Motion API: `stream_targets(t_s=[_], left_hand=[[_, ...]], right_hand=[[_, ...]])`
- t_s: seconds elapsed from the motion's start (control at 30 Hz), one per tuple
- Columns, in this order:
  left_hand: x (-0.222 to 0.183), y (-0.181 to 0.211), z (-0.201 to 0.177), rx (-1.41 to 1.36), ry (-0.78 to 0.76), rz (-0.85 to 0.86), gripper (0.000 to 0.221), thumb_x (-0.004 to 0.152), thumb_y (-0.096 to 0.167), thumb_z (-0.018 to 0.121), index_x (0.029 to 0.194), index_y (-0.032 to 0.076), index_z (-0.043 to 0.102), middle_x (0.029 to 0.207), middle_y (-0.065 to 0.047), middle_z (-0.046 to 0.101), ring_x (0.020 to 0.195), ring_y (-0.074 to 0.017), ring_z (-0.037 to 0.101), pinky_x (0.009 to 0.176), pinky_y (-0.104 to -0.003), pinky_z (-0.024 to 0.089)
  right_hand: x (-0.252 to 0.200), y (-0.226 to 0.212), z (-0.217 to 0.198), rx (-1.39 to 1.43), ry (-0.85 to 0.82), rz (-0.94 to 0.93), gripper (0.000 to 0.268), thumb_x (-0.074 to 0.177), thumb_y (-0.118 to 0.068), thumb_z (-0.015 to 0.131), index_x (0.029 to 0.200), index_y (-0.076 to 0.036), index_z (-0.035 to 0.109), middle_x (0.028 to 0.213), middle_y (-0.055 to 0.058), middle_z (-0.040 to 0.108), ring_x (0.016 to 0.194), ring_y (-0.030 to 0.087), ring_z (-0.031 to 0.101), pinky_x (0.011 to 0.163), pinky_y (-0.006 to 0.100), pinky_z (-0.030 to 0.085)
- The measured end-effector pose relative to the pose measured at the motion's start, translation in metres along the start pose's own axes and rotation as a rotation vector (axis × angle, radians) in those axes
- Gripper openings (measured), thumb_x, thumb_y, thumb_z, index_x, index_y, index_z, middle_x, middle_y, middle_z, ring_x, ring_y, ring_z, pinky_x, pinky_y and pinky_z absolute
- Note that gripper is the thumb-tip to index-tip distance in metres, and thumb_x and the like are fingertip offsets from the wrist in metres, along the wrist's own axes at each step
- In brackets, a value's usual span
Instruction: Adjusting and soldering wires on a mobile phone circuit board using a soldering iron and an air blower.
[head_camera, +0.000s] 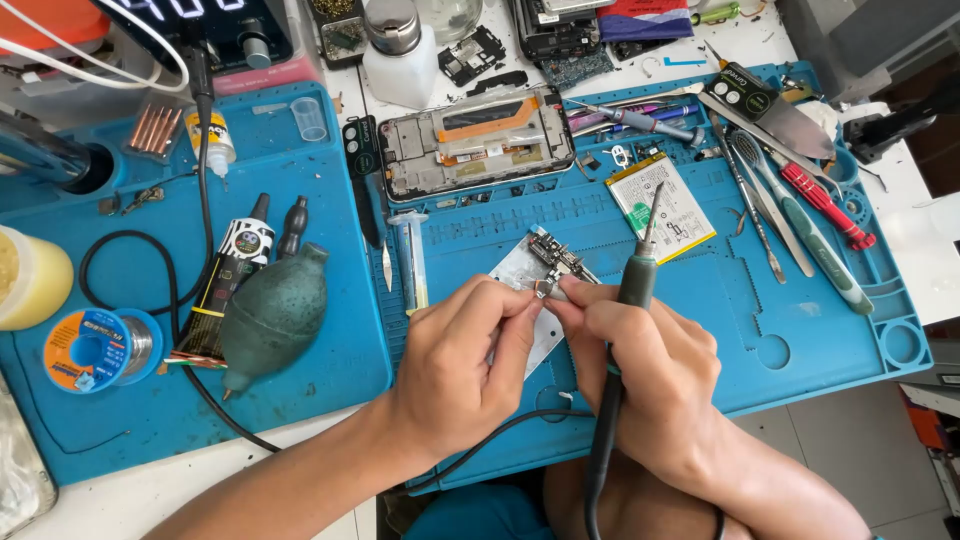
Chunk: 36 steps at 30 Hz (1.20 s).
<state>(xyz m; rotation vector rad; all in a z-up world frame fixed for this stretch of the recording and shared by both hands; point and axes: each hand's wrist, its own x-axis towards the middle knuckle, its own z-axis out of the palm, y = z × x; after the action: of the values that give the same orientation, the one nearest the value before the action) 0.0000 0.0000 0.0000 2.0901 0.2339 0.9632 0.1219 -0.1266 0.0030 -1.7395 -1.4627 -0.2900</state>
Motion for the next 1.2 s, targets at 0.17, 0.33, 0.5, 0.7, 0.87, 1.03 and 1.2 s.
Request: stream_targets(t_s=[0.17, 0.33, 0.5, 0.7, 0.87, 1.03, 1.2], left_hand=[[0.001, 0.002, 0.0, -0.069, -0.008, -0.054, 0.014, 0.1, -0.001, 0.059, 0.086, 0.003, 0.056, 0.069, -0.007, 0.055, 0.051, -0.0146, 0.046, 0.045, -0.03, 0.033], [0.0, -0.008, -0.01, -0.068, 0.015, -0.101, 0.015, 0.097, 0.002, 0.061, 0.082, 0.003, 0.06, 0.074, -0.01, 0.067, 0.05, -0.0104, 0.05, 0.042, -0.025, 0.035], [-0.003, -0.013, -0.015, -0.069, 0.007, -0.248, 0.01, 0.097, 0.01, 0.068, 0.095, 0.002, 0.075, 0.064, -0.003, 0.058, 0.053, -0.0106, 0.043, 0.049, -0.03, 0.036], [-0.001, -0.017, -0.012, 0.024, 0.031, -0.171, 0.002, 0.09, 0.002, 0.077, 0.092, 0.002, 0.076, 0.068, -0.004, 0.063, 0.052, -0.0108, 0.048, 0.051, -0.026, 0.042], [-0.001, -0.015, -0.012, 0.054, 0.014, -0.202, 0.006, 0.088, 0.006, 0.081, 0.086, 0.006, 0.075, 0.067, -0.001, 0.063, 0.052, -0.0088, 0.045, 0.05, -0.025, 0.039], [-0.001, -0.013, -0.01, -0.007, 0.009, -0.257, 0.003, 0.087, 0.007, 0.08, 0.088, 0.006, 0.076, 0.071, -0.001, 0.067, 0.052, -0.0081, 0.046, 0.05, -0.023, 0.041], [0.0, -0.009, -0.011, -0.139, -0.061, -0.38, 0.007, 0.087, 0.01, 0.08, 0.09, 0.004, 0.079, 0.068, -0.003, 0.067, 0.052, -0.0077, 0.047, 0.049, -0.024, 0.041]], right_hand=[[-0.004, 0.024, 0.0, -0.143, 0.037, -0.052, 0.012, 0.102, 0.001, 0.062, 0.112, -0.003, 0.067, 0.105, 0.012, 0.074, 0.08, 0.027, 0.067, 0.072, 0.035, 0.054], [0.023, 0.034, -0.02, -0.194, 0.121, 0.286, 0.028, 0.108, -0.001, 0.074, 0.095, -0.002, 0.049, 0.104, 0.016, 0.077, 0.107, 0.029, 0.079, 0.077, 0.033, 0.052], [0.024, 0.032, -0.039, -0.15, -0.04, 0.4, 0.037, 0.098, -0.006, 0.084, 0.093, -0.006, 0.047, 0.095, 0.007, 0.073, 0.109, 0.02, 0.078, 0.081, 0.03, 0.053], [0.018, 0.059, -0.06, -0.279, -0.197, 0.675, 0.033, 0.093, -0.016, 0.083, 0.097, -0.012, 0.05, 0.093, -0.002, 0.074, 0.096, 0.017, 0.075, 0.087, 0.039, 0.043], [0.004, 0.088, -0.06, -0.273, -0.154, 0.695, 0.037, 0.09, -0.01, 0.085, 0.098, -0.01, 0.05, 0.093, 0.002, 0.075, 0.087, 0.022, 0.07, 0.081, 0.039, 0.045], [0.005, 0.088, -0.058, -0.321, -0.157, 0.65, 0.037, 0.091, -0.012, 0.085, 0.102, -0.009, 0.051, 0.1, 0.004, 0.075, 0.103, 0.023, 0.073, 0.082, 0.041, 0.045], [0.025, 0.042, -0.052, 0.197, -0.152, 0.399, 0.042, 0.088, -0.007, 0.082, 0.083, -0.011, 0.04, 0.103, 0.01, 0.079, 0.098, 0.019, 0.078, 0.088, 0.029, 0.053]])
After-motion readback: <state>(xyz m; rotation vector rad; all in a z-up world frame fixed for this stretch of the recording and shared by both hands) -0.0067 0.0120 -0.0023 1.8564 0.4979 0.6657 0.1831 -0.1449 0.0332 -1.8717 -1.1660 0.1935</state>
